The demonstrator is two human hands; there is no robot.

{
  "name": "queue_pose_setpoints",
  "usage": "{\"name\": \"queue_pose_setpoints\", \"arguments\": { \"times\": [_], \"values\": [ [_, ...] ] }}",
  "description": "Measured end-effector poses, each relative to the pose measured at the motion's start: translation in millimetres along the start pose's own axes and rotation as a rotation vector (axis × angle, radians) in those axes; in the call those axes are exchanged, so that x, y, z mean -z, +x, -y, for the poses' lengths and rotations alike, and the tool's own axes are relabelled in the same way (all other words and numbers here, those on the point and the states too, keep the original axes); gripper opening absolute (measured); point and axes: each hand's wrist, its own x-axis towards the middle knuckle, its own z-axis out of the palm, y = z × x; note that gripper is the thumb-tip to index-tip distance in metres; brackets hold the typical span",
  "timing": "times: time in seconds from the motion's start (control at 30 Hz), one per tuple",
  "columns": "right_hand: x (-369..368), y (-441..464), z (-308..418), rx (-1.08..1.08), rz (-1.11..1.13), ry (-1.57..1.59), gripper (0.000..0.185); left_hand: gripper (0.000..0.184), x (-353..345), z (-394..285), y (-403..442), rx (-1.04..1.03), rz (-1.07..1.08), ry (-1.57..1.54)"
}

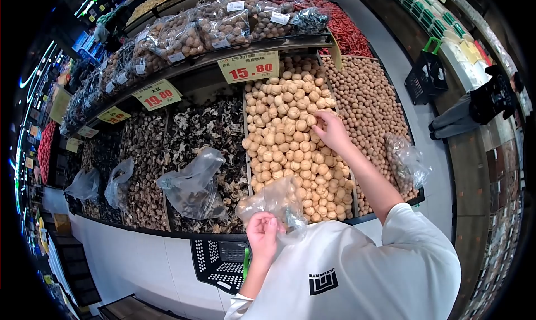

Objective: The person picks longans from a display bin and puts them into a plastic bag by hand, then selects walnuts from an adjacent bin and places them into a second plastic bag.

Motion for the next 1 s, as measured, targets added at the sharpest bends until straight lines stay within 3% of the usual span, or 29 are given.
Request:
{"name": "queue_pose_setpoints", "arguments": {
  "times": [0.33, 0.57, 0.77, 0.83, 0.93, 1.0],
  "values": [
    [4.7, -14.7, -7.2, 0.194, -0.041, -0.008, 0.037, 0.008, -6.5, 5.1, -6.9, -0.031, -0.001, 0.007],
    [9.8, -18.7, -7.8, 0.128, 0.076, 0.104, 0.030, 0.009, -12.0, 4.2, -7.7, -0.042, -0.024, 0.052],
    [10.2, -44.0, 7.6, 0.182, -0.079, 0.088, 0.027, 0.010, -14.1, 5.5, -7.9, -0.018, -0.060, 0.112],
    [18.1, -70.6, 38.5, 0.118, -0.090, 0.282, 0.026, 0.010, -12.9, 6.6, -7.7, -0.036, -0.079, 0.059],
    [23.8, -117.6, 68.8, 0.250, 0.136, 0.520, 0.021, 0.010, -12.0, 7.1, -8.2, -0.058, -0.090, 0.032],
    [23.4, -145.3, 87.0, 0.230, 0.429, 0.624, 0.017, 0.011, -12.8, 6.8, -9.9, -0.058, -0.099, 0.041]
  ]
}}
